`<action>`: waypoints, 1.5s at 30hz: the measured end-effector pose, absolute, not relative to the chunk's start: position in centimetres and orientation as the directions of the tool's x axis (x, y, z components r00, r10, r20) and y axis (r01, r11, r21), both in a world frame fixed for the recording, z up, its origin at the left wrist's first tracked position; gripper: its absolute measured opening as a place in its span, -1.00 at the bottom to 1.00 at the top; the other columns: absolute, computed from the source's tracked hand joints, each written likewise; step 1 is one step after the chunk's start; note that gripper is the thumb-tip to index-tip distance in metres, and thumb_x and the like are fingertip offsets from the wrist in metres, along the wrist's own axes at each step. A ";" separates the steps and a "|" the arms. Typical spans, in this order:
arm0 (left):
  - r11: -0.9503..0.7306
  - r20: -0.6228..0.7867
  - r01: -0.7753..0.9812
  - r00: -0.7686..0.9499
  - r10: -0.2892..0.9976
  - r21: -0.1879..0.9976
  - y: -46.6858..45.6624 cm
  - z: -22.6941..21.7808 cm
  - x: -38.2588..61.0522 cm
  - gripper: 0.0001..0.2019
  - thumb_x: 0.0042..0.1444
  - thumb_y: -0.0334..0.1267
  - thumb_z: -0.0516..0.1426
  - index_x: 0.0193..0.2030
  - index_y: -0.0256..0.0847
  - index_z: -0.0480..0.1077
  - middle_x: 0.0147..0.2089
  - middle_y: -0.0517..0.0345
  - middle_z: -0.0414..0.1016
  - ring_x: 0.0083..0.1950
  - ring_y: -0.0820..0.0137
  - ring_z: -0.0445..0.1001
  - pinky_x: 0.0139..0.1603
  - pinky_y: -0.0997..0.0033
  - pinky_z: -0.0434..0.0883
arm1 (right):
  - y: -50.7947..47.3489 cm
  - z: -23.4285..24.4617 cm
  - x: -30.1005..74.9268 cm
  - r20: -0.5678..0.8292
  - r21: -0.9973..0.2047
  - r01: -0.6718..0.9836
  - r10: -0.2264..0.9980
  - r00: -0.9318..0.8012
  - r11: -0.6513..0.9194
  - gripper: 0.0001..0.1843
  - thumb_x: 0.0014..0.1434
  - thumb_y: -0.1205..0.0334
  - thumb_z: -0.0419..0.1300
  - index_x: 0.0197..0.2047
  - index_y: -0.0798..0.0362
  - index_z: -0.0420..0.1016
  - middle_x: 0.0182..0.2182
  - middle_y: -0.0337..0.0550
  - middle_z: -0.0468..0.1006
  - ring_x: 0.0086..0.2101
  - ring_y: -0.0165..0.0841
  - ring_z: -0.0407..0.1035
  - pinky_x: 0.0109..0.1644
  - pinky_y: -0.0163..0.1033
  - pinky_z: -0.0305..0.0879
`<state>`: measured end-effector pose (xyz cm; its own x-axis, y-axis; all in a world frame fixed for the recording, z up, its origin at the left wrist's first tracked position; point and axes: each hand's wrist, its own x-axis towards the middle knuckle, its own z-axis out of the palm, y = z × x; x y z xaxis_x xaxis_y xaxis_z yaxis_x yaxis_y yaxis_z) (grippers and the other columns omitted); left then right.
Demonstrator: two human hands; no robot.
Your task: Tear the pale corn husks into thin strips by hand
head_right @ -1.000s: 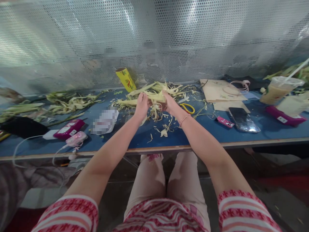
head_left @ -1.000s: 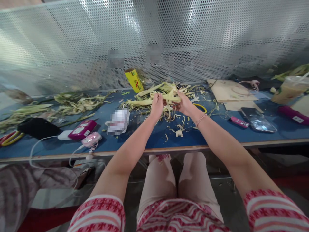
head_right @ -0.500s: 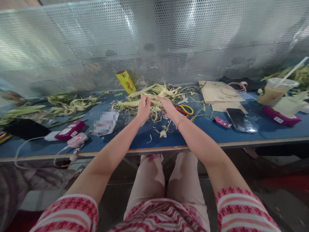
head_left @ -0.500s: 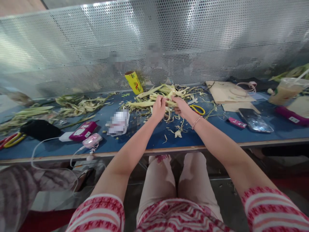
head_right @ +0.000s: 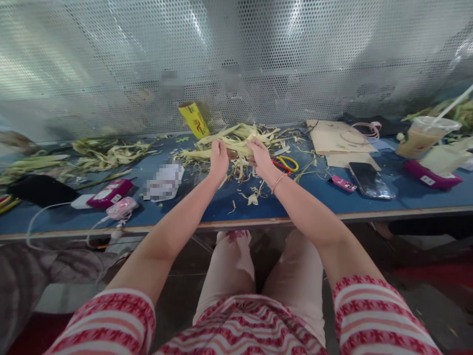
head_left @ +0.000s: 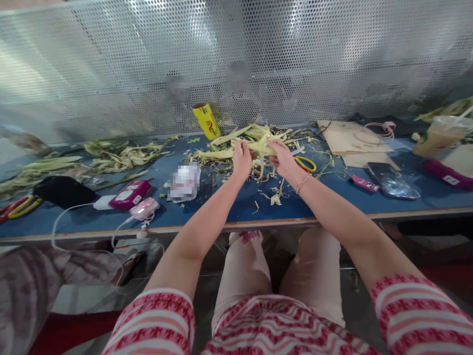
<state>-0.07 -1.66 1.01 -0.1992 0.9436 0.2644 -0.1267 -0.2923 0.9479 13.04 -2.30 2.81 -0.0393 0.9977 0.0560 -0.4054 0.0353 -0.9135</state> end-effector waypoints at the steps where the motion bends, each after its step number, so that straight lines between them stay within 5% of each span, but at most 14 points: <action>1: -0.306 0.269 -0.112 -0.264 0.926 0.945 -1.5 1.0 -0.2 -0.76 0.31 -0.03 0.11 -0.25 -0.11 0.22 -0.44 0.28 0.28 -0.35 0.46 0.45 -0.20 0.46 0.36 | -2.3 2.8 13.1 0.066 -0.914 -0.405 0.997 -0.044 0.042 -0.63 0.15 0.22 0.28 -0.41 -0.03 0.08 -0.63 -0.51 0.03 -0.70 -0.63 -0.22 -0.64 -0.42 -0.34; 9: -0.299 0.161 -0.280 -0.425 0.891 0.912 -0.4 2.0 -1.6 -0.73 0.37 -0.31 -0.02 -0.42 -0.15 0.17 -0.59 0.39 0.18 -0.59 0.59 0.22 -0.43 0.58 0.28 | -2.5 3.1 13.8 0.119 -0.902 -0.424 0.990 -0.079 0.075 -0.62 0.20 0.19 0.29 -0.39 -0.03 0.09 -0.61 -0.51 0.02 -0.69 -0.62 -0.20 -0.64 -0.39 -0.32; 14: -0.269 0.050 -0.483 -0.419 0.907 0.833 -0.5 2.3 -1.7 -0.71 0.29 -0.28 0.14 -0.45 -0.19 0.20 -0.61 0.39 0.20 -0.60 0.63 0.23 -0.45 0.63 0.29 | -2.1 2.9 13.9 0.152 -0.878 -0.470 0.984 -0.094 0.091 -0.55 0.15 0.03 0.36 -0.35 -0.05 0.11 -0.62 -0.52 0.04 -0.69 -0.62 -0.20 -0.64 -0.38 -0.32; 22: 0.054 -0.184 -0.763 -0.087 0.979 0.644 -2.0 2.3 1.3 -0.78 0.19 -0.20 0.27 -0.37 -0.25 0.38 -0.52 0.24 0.38 -0.50 0.59 0.39 -0.29 0.59 0.46 | -1.9 2.9 13.5 0.210 -0.815 -0.568 0.972 -0.108 0.113 -0.57 0.21 -0.02 0.31 -0.32 -0.08 0.09 -0.64 -0.53 -0.02 -0.68 -0.58 -0.24 -0.63 -0.36 -0.32; 28: -0.002 -0.098 -0.807 -0.074 0.992 0.590 -2.9 2.8 1.9 -0.93 0.26 -0.33 0.19 -0.21 -0.29 0.48 -0.35 0.16 0.52 -0.23 0.53 0.57 -0.06 0.57 0.51 | -1.9 2.9 13.3 0.245 -0.802 -0.574 0.967 -0.063 0.166 -0.62 0.24 -0.08 0.26 -0.24 -0.11 0.13 -0.61 -0.52 0.04 -0.67 -0.56 -0.19 -0.62 -0.35 -0.28; 32: -0.052 -0.005 -0.815 -0.067 0.998 0.577 -3.6 3.5 1.8 -0.82 0.30 -0.45 0.10 -0.04 -0.29 0.49 -0.17 0.10 0.60 -0.01 0.50 0.60 0.11 0.49 0.50 | -1.5 2.6 13.4 0.275 -0.817 -0.541 0.960 -0.057 0.201 -0.63 0.24 -0.17 0.23 -0.16 -0.14 0.19 -0.61 -0.50 0.02 -0.67 -0.55 -0.17 -0.62 -0.34 -0.24; 40: -0.053 -0.035 -0.800 -0.092 0.995 0.597 -3.4 3.6 2.0 -0.84 0.33 -0.34 0.11 -0.04 -0.29 0.50 -0.30 0.15 0.53 -0.22 0.57 0.58 -0.17 0.63 0.52 | -1.5 2.4 13.4 0.287 -0.768 -0.613 0.955 -0.076 0.182 -0.59 0.21 -0.10 0.28 -0.26 -0.10 0.14 -0.60 -0.51 0.02 -0.67 -0.58 -0.18 -0.63 -0.41 -0.22; 45: -0.118 0.078 -0.725 -0.089 0.993 0.678 -3.1 3.3 2.3 -0.82 0.29 -0.18 0.17 -0.16 -0.26 0.50 -0.36 0.16 0.48 -0.31 0.56 0.50 -0.27 0.57 0.47 | -2.1 3.0 13.3 0.231 -0.808 -0.566 0.972 -0.048 0.164 -0.62 0.26 -0.09 0.24 -0.31 -0.09 0.14 -0.62 -0.50 -0.02 -0.67 -0.55 -0.16 -0.64 -0.40 -0.19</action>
<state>2.28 -3.14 3.25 -0.0891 0.9930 0.0782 -0.7250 -0.1184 0.6785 13.30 -2.15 2.98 -0.0482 0.9718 0.2310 -0.5660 0.1640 -0.8079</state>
